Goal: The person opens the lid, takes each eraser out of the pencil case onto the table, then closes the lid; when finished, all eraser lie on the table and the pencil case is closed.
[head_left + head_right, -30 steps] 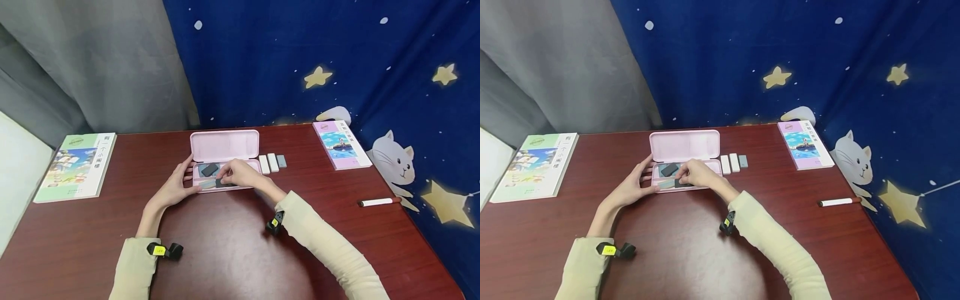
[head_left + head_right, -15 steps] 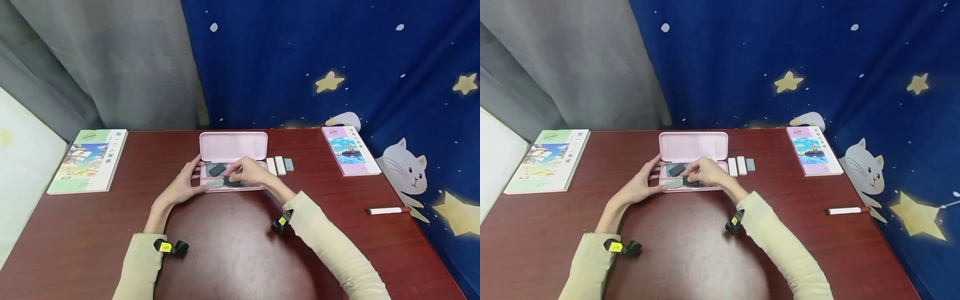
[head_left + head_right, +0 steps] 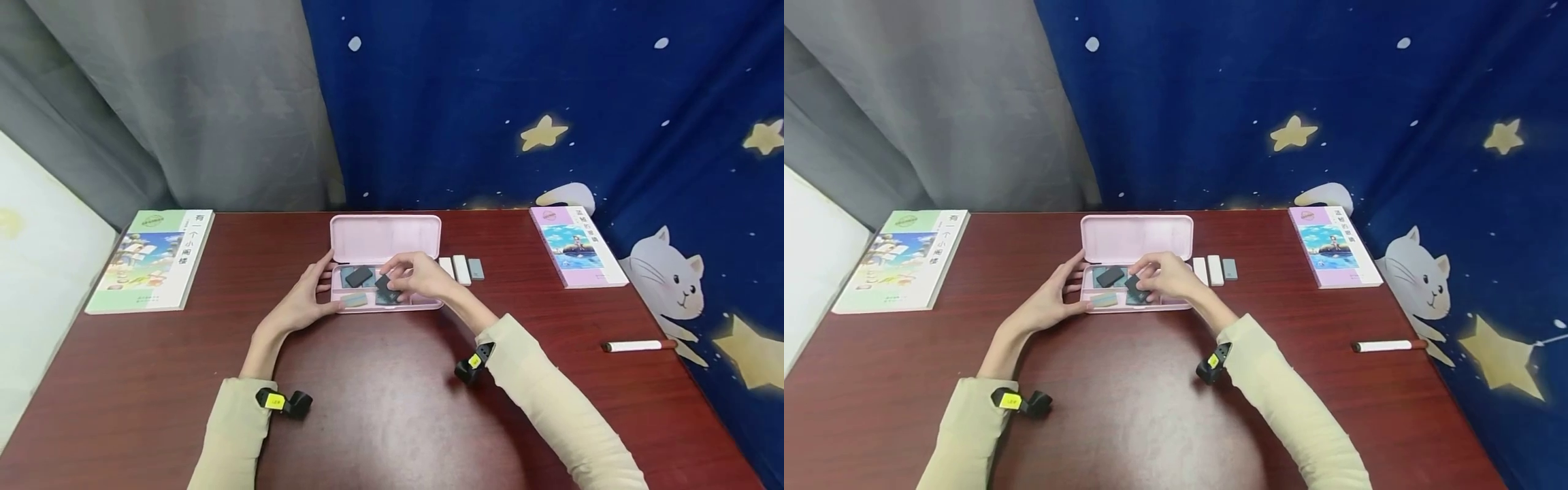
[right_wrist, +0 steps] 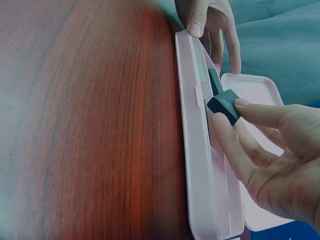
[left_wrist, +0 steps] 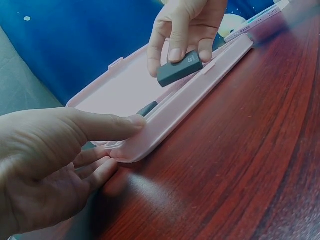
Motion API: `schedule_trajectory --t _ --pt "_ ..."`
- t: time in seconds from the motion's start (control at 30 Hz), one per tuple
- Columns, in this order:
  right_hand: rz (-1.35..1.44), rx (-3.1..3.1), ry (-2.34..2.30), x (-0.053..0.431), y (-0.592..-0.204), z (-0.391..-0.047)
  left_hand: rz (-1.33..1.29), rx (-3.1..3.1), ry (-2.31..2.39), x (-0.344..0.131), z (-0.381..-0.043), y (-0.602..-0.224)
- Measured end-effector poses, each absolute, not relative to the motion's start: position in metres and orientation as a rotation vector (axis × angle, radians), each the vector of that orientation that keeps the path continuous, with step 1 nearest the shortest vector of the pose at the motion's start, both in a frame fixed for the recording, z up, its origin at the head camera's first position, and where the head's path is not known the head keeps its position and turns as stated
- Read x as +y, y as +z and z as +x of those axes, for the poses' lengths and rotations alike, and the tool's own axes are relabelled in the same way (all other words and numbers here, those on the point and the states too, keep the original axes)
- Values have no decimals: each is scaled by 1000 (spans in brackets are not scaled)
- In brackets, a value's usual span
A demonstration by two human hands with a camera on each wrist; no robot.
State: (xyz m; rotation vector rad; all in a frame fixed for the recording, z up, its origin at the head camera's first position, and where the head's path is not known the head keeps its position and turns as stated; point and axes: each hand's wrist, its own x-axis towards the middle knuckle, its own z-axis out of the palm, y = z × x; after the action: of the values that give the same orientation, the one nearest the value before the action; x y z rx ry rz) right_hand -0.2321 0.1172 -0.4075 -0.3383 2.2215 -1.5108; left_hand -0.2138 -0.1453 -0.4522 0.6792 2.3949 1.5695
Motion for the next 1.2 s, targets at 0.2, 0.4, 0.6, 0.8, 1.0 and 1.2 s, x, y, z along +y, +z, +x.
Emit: schedule_trajectory --t 0.2,0.4,0.6,0.8,1.0,1.2 --pt "-262 2154 -1590 131 -410 -228 683 2402 1571 -145 -213 -452" --pt "-170 2148 -1669 138 -407 -221 687 2403 1563 -145 -214 -451" --pt "-95 2155 -1718 143 -410 -220 689 2407 1556 -143 -215 -450" --pt "-40 2162 -1746 152 -409 -221 689 2407 1557 -143 -214 -450" --pt "-45 2188 -1755 162 -407 -221 688 2405 1562 -144 -213 -450" --pt "11 2191 -1778 173 -406 -220 669 2407 1558 -144 -211 -450"
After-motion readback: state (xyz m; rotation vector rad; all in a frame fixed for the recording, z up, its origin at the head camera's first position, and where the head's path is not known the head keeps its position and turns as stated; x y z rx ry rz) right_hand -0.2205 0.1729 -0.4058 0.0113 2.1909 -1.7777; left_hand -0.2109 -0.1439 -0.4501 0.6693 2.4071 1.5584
